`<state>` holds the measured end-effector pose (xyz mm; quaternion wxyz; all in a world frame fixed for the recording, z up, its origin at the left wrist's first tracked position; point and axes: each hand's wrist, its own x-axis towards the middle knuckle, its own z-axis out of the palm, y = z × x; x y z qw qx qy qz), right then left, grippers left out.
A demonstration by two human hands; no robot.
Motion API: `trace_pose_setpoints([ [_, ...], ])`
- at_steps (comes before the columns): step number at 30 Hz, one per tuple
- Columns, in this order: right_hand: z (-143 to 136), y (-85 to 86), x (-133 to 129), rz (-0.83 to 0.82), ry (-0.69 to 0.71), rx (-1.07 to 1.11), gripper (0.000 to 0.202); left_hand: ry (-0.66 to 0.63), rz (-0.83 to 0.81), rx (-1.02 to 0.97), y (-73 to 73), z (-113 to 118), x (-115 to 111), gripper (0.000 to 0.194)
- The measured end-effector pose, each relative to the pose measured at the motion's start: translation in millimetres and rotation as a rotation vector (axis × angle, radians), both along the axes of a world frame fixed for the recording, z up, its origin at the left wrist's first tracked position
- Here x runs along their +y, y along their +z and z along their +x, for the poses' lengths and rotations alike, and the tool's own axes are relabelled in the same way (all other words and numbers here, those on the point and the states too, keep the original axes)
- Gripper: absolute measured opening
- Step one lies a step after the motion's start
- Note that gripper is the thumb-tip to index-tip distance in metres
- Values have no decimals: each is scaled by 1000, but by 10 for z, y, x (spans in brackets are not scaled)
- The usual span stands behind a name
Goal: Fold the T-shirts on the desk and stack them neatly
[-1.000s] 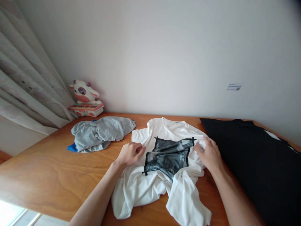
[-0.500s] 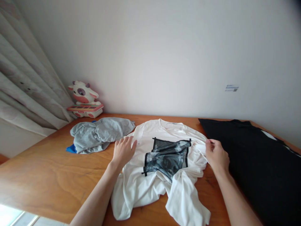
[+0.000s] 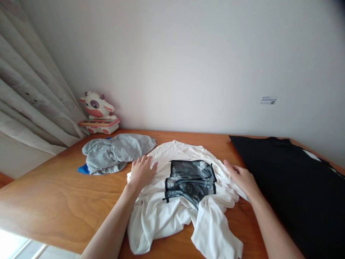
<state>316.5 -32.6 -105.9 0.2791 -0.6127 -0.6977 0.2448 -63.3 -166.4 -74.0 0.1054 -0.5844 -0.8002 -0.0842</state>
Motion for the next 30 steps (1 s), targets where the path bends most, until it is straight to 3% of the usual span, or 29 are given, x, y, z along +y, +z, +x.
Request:
trace_pose_setpoints([
  [3,-53,62,-71,-8,65,97,44,-231,-12,-70,-107,-59,33,47],
  [5,-66,92,-102,-44,169,225,34,-289,-53,-104,-108,-77,44,47],
  [8,-50,158,-142,-186,327,459,42,-176,-66,-110,-15,-71,35,41],
  [10,-41,213,-170,-319,359,558,50,-79,-47,-109,41,-48,24,35],
  [12,-57,262,-202,-388,348,523,54,-56,-32,-106,43,-16,22,39],
  [15,-130,305,-251,-319,376,340,52,-150,-6,-96,-48,24,47,41],
  [21,-243,340,-308,-196,666,56,38,-211,-8,-295,-177,9,93,38],
  [24,-241,323,-274,-53,564,201,35,-230,58,-366,-135,-17,101,22],
  [28,-215,282,-203,283,171,434,36,-136,476,-352,-37,-71,110,18],
  [30,-197,273,-175,339,69,512,32,-106,615,-387,5,-102,96,18],
])
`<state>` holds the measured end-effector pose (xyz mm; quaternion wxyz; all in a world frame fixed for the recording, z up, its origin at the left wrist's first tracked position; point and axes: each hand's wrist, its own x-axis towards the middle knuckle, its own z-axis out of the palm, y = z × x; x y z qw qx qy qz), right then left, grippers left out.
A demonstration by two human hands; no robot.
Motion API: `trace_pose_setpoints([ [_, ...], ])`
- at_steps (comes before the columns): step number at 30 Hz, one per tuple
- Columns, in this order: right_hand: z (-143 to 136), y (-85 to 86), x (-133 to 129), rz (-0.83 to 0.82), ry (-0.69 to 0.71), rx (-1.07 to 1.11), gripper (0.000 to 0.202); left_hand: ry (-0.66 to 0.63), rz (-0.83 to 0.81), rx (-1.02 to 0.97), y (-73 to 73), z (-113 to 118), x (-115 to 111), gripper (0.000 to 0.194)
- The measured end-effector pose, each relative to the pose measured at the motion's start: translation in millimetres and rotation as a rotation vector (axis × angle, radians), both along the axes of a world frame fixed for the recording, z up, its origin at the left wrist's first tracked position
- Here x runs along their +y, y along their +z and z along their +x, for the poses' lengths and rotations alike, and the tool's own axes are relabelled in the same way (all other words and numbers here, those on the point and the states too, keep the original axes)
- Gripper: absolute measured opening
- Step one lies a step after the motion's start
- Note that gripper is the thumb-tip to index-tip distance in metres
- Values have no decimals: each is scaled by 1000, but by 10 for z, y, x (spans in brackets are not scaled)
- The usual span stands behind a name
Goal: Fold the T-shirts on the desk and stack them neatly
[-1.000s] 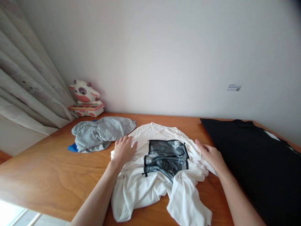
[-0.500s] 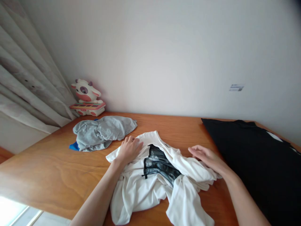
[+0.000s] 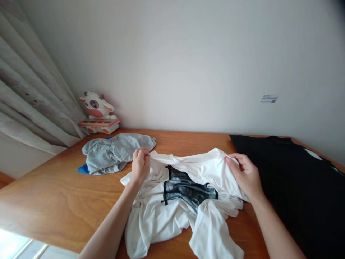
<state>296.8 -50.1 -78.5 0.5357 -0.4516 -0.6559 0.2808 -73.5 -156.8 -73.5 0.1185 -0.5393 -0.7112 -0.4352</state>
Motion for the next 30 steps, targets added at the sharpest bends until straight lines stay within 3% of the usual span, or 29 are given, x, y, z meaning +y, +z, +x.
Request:
trace_pose_setpoints([
  [3,35,-14,35,-61,54,91,24,-162,-30,-37,29,-24,-47,13],
  [6,75,-42,62,-145,152,89,28,-382,-297,-45,17,5,-82,22],
  [8,97,-55,62,-181,183,-7,31,-353,-443,-48,-1,43,-85,32],
  [11,101,-58,34,-219,231,-143,34,-275,-509,-5,-21,91,-77,29],
  [14,72,-61,2,-250,281,-181,35,-439,-520,136,-29,111,-83,31],
  [17,38,-75,2,-194,226,-165,36,-538,-485,231,-32,123,-88,30],
  [20,25,-73,21,-38,126,-116,38,-550,-364,173,-40,136,-64,25],
  [25,37,-30,26,99,27,12,35,-392,-84,-134,-91,131,-10,20],
  [28,28,-8,12,92,26,90,33,-274,-33,-298,-123,118,-9,27],
  [30,7,-2,1,58,21,120,35,-264,-19,-326,-118,113,-20,30],
])
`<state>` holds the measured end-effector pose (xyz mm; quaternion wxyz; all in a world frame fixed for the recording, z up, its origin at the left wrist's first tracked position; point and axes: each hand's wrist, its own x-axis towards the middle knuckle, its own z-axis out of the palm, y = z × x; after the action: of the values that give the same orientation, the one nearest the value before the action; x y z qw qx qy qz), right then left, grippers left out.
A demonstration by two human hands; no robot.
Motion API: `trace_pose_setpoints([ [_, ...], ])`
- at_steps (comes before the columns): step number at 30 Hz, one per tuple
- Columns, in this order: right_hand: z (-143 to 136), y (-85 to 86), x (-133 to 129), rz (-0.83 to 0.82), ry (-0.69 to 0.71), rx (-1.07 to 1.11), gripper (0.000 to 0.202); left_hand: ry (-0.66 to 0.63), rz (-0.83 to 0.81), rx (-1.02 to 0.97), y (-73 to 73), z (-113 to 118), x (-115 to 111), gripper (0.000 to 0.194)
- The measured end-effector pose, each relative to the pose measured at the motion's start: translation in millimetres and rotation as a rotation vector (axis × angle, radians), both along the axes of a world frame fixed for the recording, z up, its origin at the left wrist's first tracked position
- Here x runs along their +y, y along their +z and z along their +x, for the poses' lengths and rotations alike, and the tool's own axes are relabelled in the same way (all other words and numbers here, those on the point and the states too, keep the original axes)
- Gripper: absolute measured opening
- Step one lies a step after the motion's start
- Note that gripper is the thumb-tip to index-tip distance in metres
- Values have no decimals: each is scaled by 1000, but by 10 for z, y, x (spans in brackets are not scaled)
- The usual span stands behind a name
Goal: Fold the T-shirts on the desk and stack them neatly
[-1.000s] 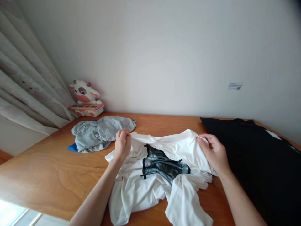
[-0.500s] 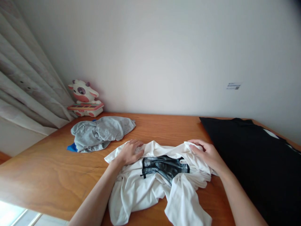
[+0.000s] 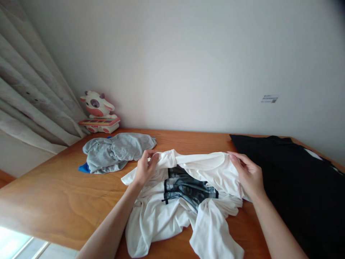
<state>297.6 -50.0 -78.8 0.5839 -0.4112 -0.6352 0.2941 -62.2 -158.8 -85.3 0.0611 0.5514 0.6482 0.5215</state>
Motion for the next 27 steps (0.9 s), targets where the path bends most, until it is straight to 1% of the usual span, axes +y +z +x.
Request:
trace_pose_setpoints([
  [2,-31,1,-12,-41,-11,21,39,-58,-30,57,44,13,-20,34],
  [3,-49,3,-20,-62,-14,22,42,-97,-66,128,81,33,-30,36],
  [5,-88,20,-50,-104,14,-15,46,-164,-158,335,168,112,-45,45],
  [7,-124,66,-102,-149,92,-138,50,-202,-239,524,245,246,-33,54],
  [9,-154,139,-170,-157,182,-337,51,-236,-305,593,280,410,19,59],
  [10,-165,182,-205,-133,211,-457,49,-253,-344,591,280,487,59,57],
  [12,-176,267,-262,-42,226,-712,42,-279,-417,573,264,602,155,47],
  [14,-165,341,-291,41,198,-924,29,-285,-462,559,259,642,248,32],
  [15,-149,373,-294,61,182,-994,22,-286,-468,549,272,632,286,26],
  [17,-95,432,-283,75,151,-1040,11,-284,-453,511,340,565,336,20],
  [18,-59,462,-273,82,130,-1035,9,-285,-440,488,394,515,345,19],
  [22,81,614,-240,177,-19,-1049,21,-268,-361,399,683,304,302,22],
  [24,121,715,-245,267,-120,-1090,25,-204,-251,375,825,226,249,23],
  [27,136,881,-277,393,-270,-1069,21,-53,53,382,1001,165,157,24],
])
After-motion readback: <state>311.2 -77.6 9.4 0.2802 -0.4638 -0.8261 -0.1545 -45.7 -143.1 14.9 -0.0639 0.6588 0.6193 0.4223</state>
